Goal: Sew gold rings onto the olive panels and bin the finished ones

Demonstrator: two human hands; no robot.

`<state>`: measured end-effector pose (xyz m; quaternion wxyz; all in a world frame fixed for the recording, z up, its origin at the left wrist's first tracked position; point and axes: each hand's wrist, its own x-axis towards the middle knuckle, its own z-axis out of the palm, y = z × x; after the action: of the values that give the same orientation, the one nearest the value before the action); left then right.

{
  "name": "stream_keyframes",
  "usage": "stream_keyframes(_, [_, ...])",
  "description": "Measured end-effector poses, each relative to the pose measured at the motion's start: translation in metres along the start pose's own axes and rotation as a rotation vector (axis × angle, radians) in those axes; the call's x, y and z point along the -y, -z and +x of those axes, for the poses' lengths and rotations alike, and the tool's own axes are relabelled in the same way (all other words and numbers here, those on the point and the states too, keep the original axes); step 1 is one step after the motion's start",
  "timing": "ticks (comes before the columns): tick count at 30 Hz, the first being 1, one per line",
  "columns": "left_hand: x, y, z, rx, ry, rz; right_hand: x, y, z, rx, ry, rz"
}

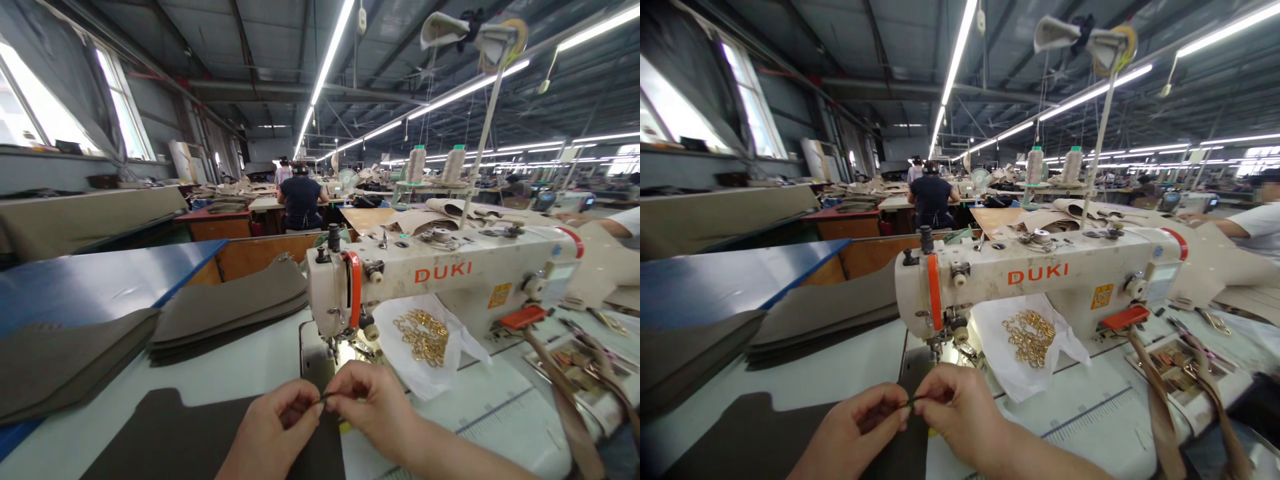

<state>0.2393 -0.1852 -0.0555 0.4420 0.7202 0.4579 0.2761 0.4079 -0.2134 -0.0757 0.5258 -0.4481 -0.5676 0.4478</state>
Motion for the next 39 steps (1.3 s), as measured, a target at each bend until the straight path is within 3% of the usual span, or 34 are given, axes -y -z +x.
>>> stream_keyframes(3, [0.0, 0.0, -0.001, -0.031, -0.009, -0.004, 0.001, 0.0, 0.003, 0.011, -0.086, 0.147])
stream_keyframes(9, [0.002, -0.002, -0.001, -0.029, -0.016, -0.043, 0.0, -0.001, 0.004, 0.042, -0.186, 0.112])
stream_keyframes(15, [0.002, -0.001, -0.001, 0.079, -0.036, -0.064, -0.001, -0.001, 0.003, 0.055, -0.137, 0.086])
stream_keyframes(23, [-0.001, -0.001, -0.005, 0.022, -0.056, 0.035, 0.002, 0.003, 0.002, 0.104, -0.158, 0.087])
stream_keyframes(29, [0.0, -0.002, -0.004, 0.021, -0.074, 0.145, 0.004, 0.006, -0.002, 0.09, 0.01, -0.243])
stream_keyframes(33, [0.001, 0.004, -0.001, -0.067, -0.174, 0.305, 0.001, 0.012, -0.001, 0.078, -0.044, -0.223])
stream_keyframes(36, [0.012, 0.007, 0.001, -0.182, -0.347, 0.487, 0.002, 0.017, 0.001, 0.084, -0.195, -0.152])
stream_keyframes(39, [0.026, 0.004, -0.001, -0.209, -0.512, 0.674, 0.006, 0.019, 0.007, 0.093, -0.309, -0.135])
